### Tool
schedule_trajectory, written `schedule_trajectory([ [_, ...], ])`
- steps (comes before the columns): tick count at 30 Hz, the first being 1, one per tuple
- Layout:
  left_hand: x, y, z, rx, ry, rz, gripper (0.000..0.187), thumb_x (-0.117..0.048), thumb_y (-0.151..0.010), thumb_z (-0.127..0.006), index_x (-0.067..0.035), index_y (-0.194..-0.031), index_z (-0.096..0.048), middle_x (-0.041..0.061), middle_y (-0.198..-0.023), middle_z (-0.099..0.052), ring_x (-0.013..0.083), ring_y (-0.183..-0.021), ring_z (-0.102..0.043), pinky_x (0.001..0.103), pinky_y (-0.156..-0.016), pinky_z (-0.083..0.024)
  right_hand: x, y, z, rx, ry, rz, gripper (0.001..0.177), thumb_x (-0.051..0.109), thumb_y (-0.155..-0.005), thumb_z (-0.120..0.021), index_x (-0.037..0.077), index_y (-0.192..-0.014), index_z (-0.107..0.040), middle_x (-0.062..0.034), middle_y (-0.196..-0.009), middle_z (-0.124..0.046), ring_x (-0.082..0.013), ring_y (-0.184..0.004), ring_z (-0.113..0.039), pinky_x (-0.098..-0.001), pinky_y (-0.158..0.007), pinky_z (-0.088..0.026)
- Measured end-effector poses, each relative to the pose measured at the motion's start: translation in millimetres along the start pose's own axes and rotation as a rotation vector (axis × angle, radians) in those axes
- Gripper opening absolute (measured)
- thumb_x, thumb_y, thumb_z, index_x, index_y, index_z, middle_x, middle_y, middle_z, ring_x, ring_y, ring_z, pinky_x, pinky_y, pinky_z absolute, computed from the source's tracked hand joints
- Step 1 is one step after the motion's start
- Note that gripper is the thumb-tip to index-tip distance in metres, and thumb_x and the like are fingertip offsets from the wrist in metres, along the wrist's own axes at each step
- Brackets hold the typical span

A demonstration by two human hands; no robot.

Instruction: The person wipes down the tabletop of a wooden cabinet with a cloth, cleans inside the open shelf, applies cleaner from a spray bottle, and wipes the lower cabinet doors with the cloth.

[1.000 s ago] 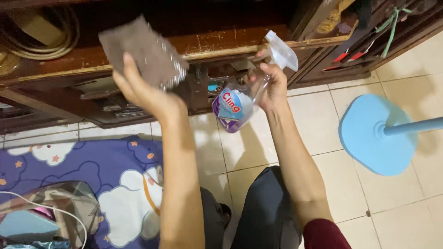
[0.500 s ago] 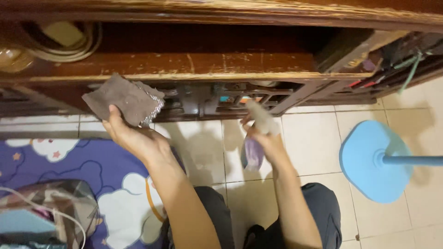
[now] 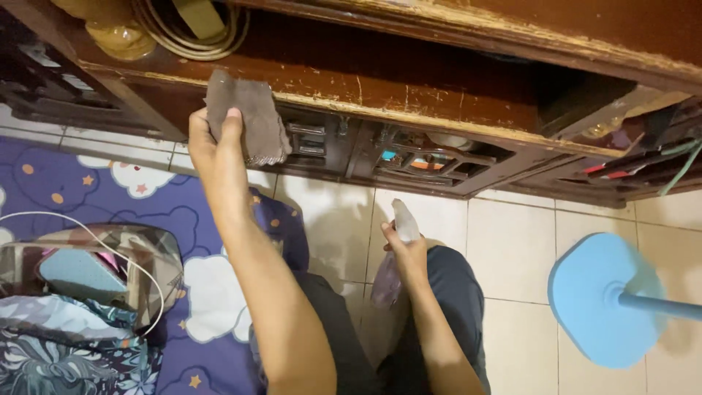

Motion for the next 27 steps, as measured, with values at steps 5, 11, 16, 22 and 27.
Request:
schedule_trajectory([
  [5,5.7,-11.3,14.3,0.172,-0.814,0.081,0.035,-0.029,-0.094,-0.067,-0.005,-0.120,-0.067,0.016,-0.107,-0.074,0.0290,-0.097,-0.068,0.039,-0.087,-0.051,19.3,-22.4,-25.2,0.195,-0.094,0.061,0.046,0.026,-0.090,-0.076,0.001,-0.128,-0.066,-0.0025,-0.096,-0.066,-0.0124,-0.080,-0.060,-0.0281,-0.067,-0.050],
  [11,68.8,-23.2,11.5,0.538,-1.310,0.408,0.048,-0.039,-0.087,-0.073,-0.006,-0.121,-0.071,0.022,-0.120,-0.070,0.0397,-0.114,-0.067,0.046,-0.096,-0.052,99.6,-11.5,-53.8,0.365,0.095,0.515,0.060,0.021,-0.093,-0.073,0.005,-0.148,-0.056,-0.0038,-0.098,-0.066,-0.0121,-0.087,-0.061,-0.0229,-0.082,-0.051],
  [16,92.5,-28.3,-18.9,0.685,-1.177,0.321,0.046,-0.032,-0.085,-0.074,-0.006,-0.123,-0.072,0.024,-0.119,-0.073,0.0373,-0.113,-0.070,0.044,-0.096,-0.053,131.9,-10.1,-14.4,0.374,-0.058,0.422,0.072,0.022,-0.088,-0.075,0.004,-0.153,-0.048,-0.0076,-0.113,-0.066,-0.0117,-0.082,-0.058,-0.0250,-0.073,-0.052],
  [22,115.5,-24.8,-52.2,0.969,-1.162,0.264,0.054,-0.033,-0.081,-0.076,-0.010,-0.129,-0.068,0.020,-0.123,-0.073,0.0350,-0.114,-0.071,0.041,-0.097,-0.054,218.5,21.3,106.3,0.144,-0.413,0.806,0.060,0.033,-0.096,-0.078,0.001,-0.143,-0.058,-0.0109,-0.122,-0.066,-0.0175,-0.084,-0.066,-0.0327,-0.070,-0.055],
  [27,103.6,-9.5,-95.7,1.193,-0.758,0.059,0.057,-0.036,-0.085,-0.080,-0.005,-0.130,-0.063,0.015,-0.132,-0.065,0.0269,-0.125,-0.058,0.038,-0.104,-0.043,321.1,30.2,133.5,-0.007,-0.551,0.937,0.052,0.024,-0.102,-0.078,0.001,-0.142,-0.053,-0.0104,-0.119,-0.063,-0.0154,-0.085,-0.063,-0.0326,-0.069,-0.054],
])
Point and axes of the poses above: each hand's wrist, its own y-axis away from the middle knuckle, its own z-axis out of the back of the hand, x = y × z, the point moved 5 cm from there along -y, towards the middle knuckle
